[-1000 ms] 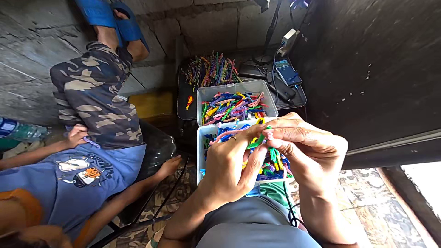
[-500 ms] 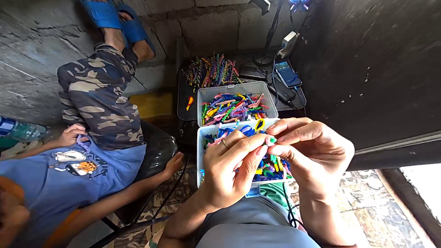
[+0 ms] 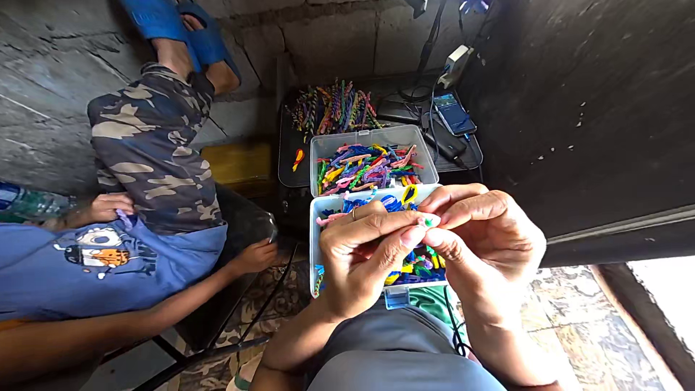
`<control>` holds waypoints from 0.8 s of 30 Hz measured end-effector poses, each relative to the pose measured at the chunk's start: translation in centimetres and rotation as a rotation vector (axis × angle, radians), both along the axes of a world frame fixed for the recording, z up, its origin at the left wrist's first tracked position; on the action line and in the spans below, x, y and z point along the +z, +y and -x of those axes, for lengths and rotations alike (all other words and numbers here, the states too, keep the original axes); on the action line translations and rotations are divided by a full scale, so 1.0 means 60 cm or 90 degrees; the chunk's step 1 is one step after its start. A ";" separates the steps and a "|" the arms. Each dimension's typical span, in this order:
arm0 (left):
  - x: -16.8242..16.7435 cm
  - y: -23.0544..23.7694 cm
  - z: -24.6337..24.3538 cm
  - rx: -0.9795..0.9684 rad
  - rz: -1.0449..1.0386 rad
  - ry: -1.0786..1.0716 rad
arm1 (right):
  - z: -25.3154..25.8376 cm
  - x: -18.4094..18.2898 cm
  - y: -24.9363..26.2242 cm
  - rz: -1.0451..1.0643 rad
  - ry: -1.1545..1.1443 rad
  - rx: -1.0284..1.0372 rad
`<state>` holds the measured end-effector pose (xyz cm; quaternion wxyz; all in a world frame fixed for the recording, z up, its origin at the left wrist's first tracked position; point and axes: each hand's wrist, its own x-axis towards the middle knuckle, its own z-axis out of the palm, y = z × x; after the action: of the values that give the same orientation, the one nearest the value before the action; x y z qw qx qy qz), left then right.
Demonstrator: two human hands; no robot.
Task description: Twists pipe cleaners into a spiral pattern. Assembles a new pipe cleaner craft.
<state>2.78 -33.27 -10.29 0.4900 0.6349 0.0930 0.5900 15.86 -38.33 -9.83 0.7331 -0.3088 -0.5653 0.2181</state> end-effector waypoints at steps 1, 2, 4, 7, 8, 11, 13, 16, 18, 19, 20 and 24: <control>-0.001 -0.002 -0.001 -0.016 0.034 -0.014 | 0.001 0.000 0.000 0.000 -0.008 -0.009; -0.002 -0.004 -0.002 -0.028 0.059 -0.027 | 0.001 0.000 0.000 -0.001 -0.016 -0.016; -0.003 -0.007 -0.005 -0.042 0.079 -0.041 | -0.002 0.000 -0.001 0.001 -0.036 -0.018; -0.001 -0.010 -0.006 -0.042 0.048 -0.022 | -0.015 0.004 -0.004 -0.003 -0.069 0.021; 0.001 -0.010 -0.005 -0.047 0.038 -0.014 | -0.022 0.006 -0.005 -0.004 -0.086 0.033; 0.006 -0.008 0.002 -0.075 0.019 0.021 | -0.038 0.013 -0.009 -0.015 -0.150 0.017; 0.010 -0.007 0.007 -0.101 0.015 0.034 | -0.046 0.019 -0.007 -0.034 -0.182 0.015; 0.018 -0.002 0.015 -0.139 0.006 0.068 | -0.056 0.027 -0.005 -0.070 -0.220 0.025; 0.023 0.002 0.021 -0.165 -0.005 0.097 | -0.062 0.035 -0.007 -0.085 -0.266 0.011; 0.025 0.004 0.023 -0.180 -0.009 0.104 | -0.063 0.039 -0.009 -0.088 -0.295 -0.003; 0.026 0.005 0.025 -0.193 -0.013 0.108 | -0.063 0.043 -0.012 -0.086 -0.325 -0.019; 0.028 0.009 0.031 -0.225 -0.037 0.119 | -0.050 0.044 -0.022 -0.104 -0.449 -0.129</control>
<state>0.93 -32.76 -8.62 0.5567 0.7073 0.0079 0.4357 18.86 -39.64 -7.19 0.5335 -0.3600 -0.7651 -0.0210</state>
